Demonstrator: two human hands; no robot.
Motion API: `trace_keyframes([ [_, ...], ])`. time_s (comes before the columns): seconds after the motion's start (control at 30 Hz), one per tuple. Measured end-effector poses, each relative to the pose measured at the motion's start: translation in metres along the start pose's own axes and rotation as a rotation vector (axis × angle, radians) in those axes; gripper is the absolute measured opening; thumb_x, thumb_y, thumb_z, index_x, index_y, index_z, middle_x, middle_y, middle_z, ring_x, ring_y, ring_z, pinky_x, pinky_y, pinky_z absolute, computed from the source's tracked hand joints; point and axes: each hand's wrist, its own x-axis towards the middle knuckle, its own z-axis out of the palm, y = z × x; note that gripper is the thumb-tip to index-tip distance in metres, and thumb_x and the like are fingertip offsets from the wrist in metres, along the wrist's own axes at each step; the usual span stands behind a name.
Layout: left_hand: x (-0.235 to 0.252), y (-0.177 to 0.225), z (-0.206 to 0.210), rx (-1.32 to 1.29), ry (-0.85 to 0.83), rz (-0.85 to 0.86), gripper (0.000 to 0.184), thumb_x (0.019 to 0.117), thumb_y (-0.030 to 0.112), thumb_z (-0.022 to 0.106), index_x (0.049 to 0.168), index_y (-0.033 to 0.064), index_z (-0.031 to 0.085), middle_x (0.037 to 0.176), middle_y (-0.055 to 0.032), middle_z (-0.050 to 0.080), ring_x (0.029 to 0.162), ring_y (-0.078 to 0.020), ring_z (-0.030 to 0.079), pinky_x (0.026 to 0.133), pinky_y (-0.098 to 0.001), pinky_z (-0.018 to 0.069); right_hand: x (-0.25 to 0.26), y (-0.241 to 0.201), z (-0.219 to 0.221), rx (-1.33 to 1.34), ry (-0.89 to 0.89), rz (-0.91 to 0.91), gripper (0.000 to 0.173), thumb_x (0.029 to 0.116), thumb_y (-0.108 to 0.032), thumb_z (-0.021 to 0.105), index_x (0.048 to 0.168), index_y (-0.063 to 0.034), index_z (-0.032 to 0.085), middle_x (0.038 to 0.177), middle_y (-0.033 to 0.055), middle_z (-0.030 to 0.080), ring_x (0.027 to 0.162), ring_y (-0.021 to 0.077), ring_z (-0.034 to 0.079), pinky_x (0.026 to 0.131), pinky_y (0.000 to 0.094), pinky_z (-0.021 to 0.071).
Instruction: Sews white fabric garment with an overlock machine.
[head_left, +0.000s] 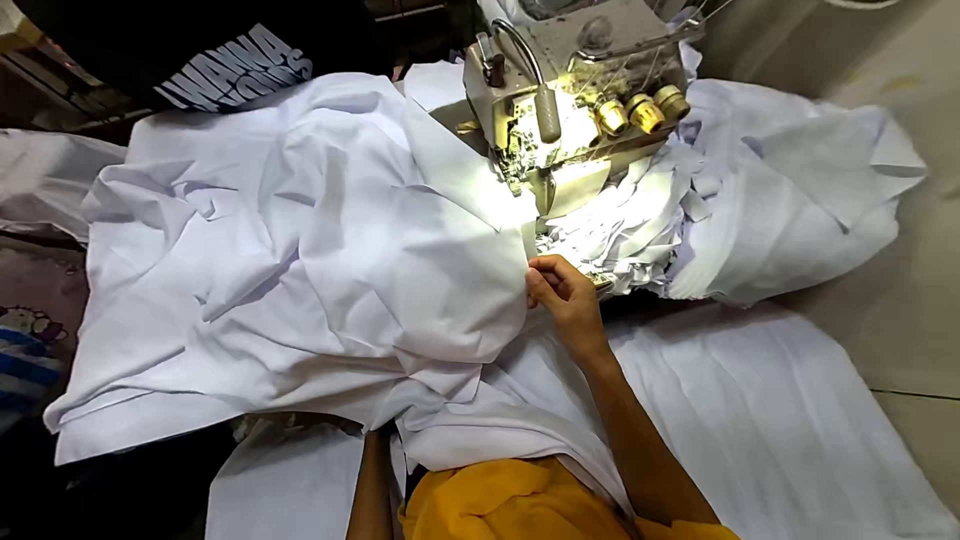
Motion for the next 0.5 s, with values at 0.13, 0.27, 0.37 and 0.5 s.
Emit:
trace_keyframes([
  [0.13,0.131,-0.116,-0.089,0.693,-0.095,0.367,0.044,0.0996,0.002,0.061,0.134,-0.0222,0.049,0.137,-0.0407,0.053,0.135,-0.0476,0.049,0.117,-0.0524,0.0339,0.004,-0.005,0.006,-0.116,0.056,0.001,0.019,0.0994,-0.021,0.065,0.112,-0.0075,0.067,0.084,-0.0012,0.069,0.070,0.0051,0.065,0.064,0.0215,0.0555],
  [0.27,0.125,-0.068,-0.152,1.043,-0.519,0.536,0.014,0.0880,0.011,0.071,0.086,-0.0011,0.077,0.084,-0.0182,0.075,0.087,-0.0379,0.072,0.086,-0.0660,0.0522,0.009,-0.006,0.009,-0.220,0.100,-0.010,0.017,0.0985,-0.022,0.068,0.109,-0.0087,0.068,0.082,-0.0012,0.069,0.067,0.0053,0.064,0.062,0.0220,0.0549],
  [0.37,0.083,-0.018,-0.192,0.980,-0.529,0.686,0.019,0.0927,0.019,0.070,0.081,0.0062,0.078,0.077,-0.0065,0.075,0.074,-0.0250,0.072,0.074,-0.0586,0.0556,0.013,-0.006,0.010,-0.241,0.126,-0.025,0.014,0.0980,-0.020,0.069,0.107,-0.0086,0.069,0.082,-0.0010,0.069,0.066,0.0052,0.064,0.061,0.0217,0.0550],
  [0.5,0.034,0.065,-0.169,0.672,-0.373,1.296,0.029,0.0999,0.035,0.064,0.091,0.0094,0.075,0.088,0.0006,0.074,0.084,-0.0027,0.069,0.080,-0.0252,0.0579,0.013,-0.006,0.011,-0.235,0.132,-0.041,0.012,0.0981,-0.019,0.069,0.105,-0.0096,0.069,0.082,-0.0012,0.069,0.067,0.0056,0.064,0.061,0.0218,0.0549],
])
